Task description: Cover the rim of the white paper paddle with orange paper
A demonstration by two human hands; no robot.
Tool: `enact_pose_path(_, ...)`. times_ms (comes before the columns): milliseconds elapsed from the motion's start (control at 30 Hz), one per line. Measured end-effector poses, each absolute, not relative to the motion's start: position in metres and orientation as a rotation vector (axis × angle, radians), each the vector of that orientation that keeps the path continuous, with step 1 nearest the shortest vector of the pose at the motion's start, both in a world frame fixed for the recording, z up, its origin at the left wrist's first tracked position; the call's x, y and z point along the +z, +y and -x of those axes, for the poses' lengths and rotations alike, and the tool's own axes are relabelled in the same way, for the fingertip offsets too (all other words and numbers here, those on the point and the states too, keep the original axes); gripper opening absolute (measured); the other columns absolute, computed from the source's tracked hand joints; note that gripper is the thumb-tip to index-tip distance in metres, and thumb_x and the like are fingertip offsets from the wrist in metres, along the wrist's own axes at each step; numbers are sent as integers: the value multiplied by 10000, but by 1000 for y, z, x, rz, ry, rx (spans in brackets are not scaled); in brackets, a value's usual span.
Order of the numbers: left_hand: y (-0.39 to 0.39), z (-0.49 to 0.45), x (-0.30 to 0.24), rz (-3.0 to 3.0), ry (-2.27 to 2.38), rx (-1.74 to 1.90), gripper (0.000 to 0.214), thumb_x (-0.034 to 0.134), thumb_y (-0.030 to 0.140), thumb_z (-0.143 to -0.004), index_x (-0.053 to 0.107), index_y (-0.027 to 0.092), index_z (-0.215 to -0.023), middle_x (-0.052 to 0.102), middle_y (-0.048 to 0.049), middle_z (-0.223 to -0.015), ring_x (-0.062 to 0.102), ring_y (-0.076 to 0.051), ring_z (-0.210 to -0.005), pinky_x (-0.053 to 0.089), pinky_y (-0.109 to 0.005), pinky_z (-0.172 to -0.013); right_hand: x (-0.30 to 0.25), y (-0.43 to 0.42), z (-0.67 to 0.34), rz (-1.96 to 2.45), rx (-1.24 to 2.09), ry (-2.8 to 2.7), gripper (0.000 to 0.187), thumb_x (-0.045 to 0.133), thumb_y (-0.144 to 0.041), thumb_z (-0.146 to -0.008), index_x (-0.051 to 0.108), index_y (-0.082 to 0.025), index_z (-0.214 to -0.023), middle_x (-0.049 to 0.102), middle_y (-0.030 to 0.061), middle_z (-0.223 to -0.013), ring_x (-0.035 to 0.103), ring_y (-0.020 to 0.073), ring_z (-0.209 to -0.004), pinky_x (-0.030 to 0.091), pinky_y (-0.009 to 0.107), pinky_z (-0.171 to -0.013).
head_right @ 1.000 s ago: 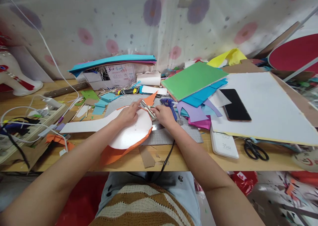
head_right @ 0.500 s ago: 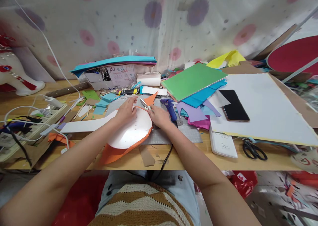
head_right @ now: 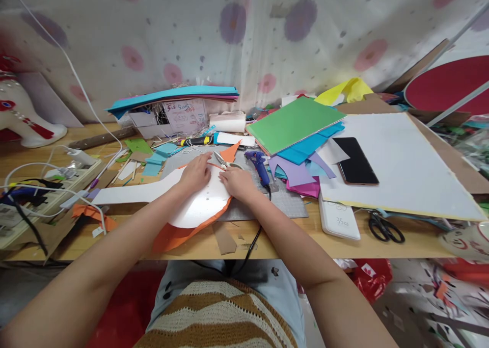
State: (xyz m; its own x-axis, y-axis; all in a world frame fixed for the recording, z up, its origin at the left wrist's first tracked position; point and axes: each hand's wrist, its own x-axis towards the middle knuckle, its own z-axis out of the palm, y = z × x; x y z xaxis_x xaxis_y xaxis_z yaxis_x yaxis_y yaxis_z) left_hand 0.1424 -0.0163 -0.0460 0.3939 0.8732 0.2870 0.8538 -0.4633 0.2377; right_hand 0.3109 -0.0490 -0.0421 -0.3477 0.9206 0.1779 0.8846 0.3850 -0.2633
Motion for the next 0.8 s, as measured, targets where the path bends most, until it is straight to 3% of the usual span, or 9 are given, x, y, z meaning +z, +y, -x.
enact_pose_path(200,-7,-135,-38,-2435,1613,724,397,405,162,-815,473,125,-1205,561,-107,-1185,509,-201,-1081,379,-324,-953,-34,-44,-333,1751,327,-1990,266,431,-317,-873,667,-197,-861,680,51,-890,596,169,-799,371,252,-657)
enact_pose_path(333,7,-118,-14,-2265,1750,627,266,426,344,-848,617,161,-872,655,-69,-896,574,-187,-833,420,-278,-727,-37,-51,-342,1728,410,-1934,180,539,-243,-797,625,-190,-947,666,24,-797,584,142,-706,386,238,-646)
enact_pose_path(433,12,-98,-1,-2204,1903,462,339,419,437,-839,599,180,-708,639,-45,-695,556,-176,-668,356,-259,-589,-42,-59,-345,1659,525,-1915,175,578,-160,-739,622,-189,-906,672,14,-783,598,131,-706,415,234,-672)
enact_pose_path(533,10,-78,5,-2222,1978,375,407,377,482,-843,568,186,-638,614,-48,-624,544,-182,-631,306,-261,-552,-45,-65,-348,1671,709,-1866,61,578,-220,-747,631,-198,-767,644,-16,-609,594,123,-575,425,229,-602)
enact_pose_path(667,6,-57,12,-2133,2086,346,499,297,549,-843,524,191,-580,567,-49,-564,528,-191,-607,285,-265,-531,-41,-65,-351,1695,791,-1820,147,520,-267,-784,627,-201,-708,605,-31,-503,588,117,-511,421,216,-558)
enact_pose_path(800,5,-44,24,-2114,2105,282,340,361,407,-847,491,188,-623,569,-46,-638,525,-193,-673,302,-257,-567,-38,-61,-347,1775,769,-1846,276,467,-326,-821,564,-195,-597,577,-23,-457,554,111,-443,390,214,-497)
